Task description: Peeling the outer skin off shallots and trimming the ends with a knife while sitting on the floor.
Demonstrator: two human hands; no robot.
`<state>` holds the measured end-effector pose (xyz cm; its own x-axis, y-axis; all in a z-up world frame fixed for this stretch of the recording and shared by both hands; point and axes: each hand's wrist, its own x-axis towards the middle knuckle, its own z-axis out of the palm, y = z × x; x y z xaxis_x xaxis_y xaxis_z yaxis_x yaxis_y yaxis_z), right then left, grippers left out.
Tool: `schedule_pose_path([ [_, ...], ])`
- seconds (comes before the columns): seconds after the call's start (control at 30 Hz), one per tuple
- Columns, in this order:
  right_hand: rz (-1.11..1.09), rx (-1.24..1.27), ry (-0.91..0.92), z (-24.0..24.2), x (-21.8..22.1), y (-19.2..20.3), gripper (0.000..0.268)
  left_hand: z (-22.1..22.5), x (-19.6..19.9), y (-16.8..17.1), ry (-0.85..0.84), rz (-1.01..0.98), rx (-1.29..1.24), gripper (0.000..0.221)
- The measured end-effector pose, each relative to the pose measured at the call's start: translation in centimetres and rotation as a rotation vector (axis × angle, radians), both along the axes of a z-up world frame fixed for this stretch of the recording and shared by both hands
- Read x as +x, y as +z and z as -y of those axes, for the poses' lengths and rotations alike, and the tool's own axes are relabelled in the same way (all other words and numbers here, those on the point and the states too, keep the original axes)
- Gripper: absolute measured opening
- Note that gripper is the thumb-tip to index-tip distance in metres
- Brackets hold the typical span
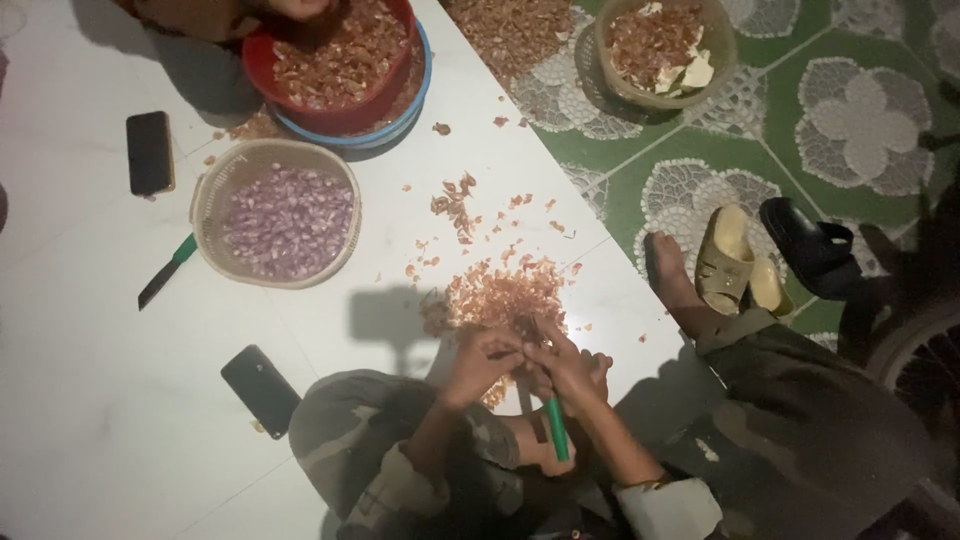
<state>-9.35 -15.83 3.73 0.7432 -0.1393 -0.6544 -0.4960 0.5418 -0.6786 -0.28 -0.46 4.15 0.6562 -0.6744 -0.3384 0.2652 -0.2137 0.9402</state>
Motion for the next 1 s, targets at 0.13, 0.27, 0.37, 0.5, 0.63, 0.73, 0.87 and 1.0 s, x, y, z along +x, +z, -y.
schedule_pose_path([
  [0.13, -0.053, 0.049, -0.029, -0.4, 0.4, 0.8, 0.052, -0.1, 0.0, 0.5, 0.000, 0.032, 0.067, 0.020],
  [0.27, -0.035, 0.000, -0.049, -0.4, 1.7, 1.6, 0.055, -0.9, 0.3, -2.4, 0.096, 0.066, 0.126, 0.019],
  [0.37, -0.025, -0.110, -0.026, -0.1, 3.1, 0.8, 0.060, -2.5, 0.9, -3.1, 0.153, 0.171, 0.239, 0.016],
  [0.5, 0.091, -0.170, 0.128, -4.3, 10.0, 9.6, 0.062, -3.1, 0.8, -0.2, -0.015, 0.436, 0.427, 0.015],
  [0.63, -0.249, 0.279, 0.241, -9.5, 19.0, 13.9, 0.113, -3.8, -1.0, -6.8, 0.090, 0.298, 0.442, 0.026],
  [0.73, 0.261, -0.068, 0.242, -8.7, 18.7, 11.8, 0.080, -3.3, -0.1, -6.8, 0.206, 0.118, 0.434, 0.043],
  [0.87, 0.374, -0.499, 0.446, -5.4, 17.1, 16.9, 0.071, -1.8, 2.7, 2.6, -0.032, 0.319, 0.724, 0.026],
  [1.0, 0.358, -0.566, 0.451, -2.4, 17.5, 21.3, 0.079, -1.9, 1.7, -7.3, -0.195, 0.448, 0.869, 0.025],
])
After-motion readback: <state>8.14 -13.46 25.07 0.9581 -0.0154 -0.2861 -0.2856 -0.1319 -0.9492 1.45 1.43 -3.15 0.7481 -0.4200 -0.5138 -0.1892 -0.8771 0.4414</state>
